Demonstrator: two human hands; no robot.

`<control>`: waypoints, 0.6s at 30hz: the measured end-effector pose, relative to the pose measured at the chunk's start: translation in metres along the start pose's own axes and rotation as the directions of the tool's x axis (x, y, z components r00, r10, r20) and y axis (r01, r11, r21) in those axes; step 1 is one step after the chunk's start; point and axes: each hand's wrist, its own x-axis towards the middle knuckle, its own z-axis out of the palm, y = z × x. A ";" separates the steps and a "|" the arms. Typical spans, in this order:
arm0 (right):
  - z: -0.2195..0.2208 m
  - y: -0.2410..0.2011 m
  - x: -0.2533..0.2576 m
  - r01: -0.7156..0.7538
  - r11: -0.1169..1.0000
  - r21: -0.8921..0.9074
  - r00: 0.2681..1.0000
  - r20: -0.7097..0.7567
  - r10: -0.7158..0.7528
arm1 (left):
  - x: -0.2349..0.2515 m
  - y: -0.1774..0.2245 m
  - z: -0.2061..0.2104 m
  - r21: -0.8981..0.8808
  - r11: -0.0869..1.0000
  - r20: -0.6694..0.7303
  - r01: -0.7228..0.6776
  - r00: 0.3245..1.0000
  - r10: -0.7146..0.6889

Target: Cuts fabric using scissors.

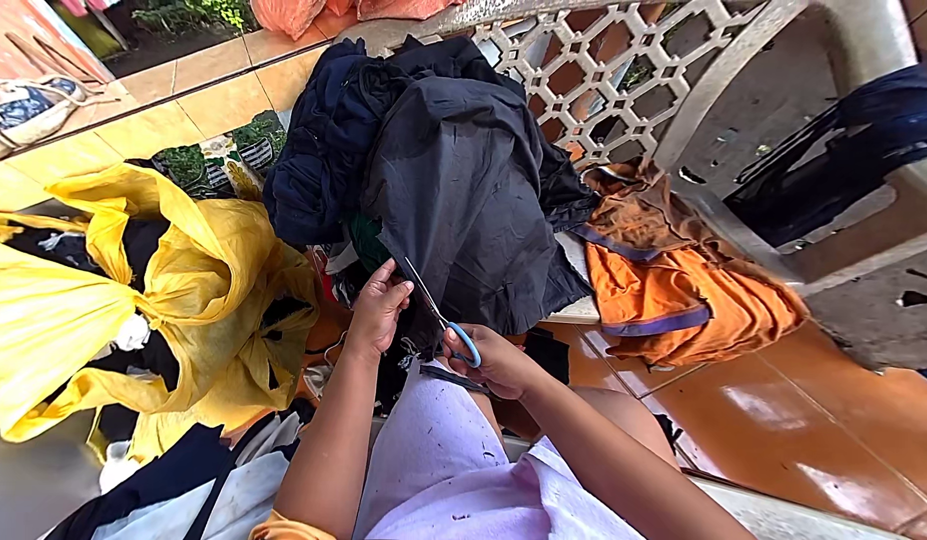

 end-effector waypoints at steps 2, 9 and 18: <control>0.000 0.001 0.002 0.015 1.000 -0.005 1.000 0.004 -0.015 | 0.001 0.000 -0.001 0.009 1.000 0.004 0.000 1.000 0.000; -0.001 0.002 0.005 0.047 0.999 -0.019 0.999 0.003 -0.047 | 0.002 0.002 -0.005 0.012 1.000 0.019 -0.010 1.000 0.010; -0.003 -0.009 0.020 0.004 1.000 -0.026 0.999 0.037 -0.003 | 0.001 0.005 -0.010 0.039 0.999 0.080 0.009 0.997 -0.012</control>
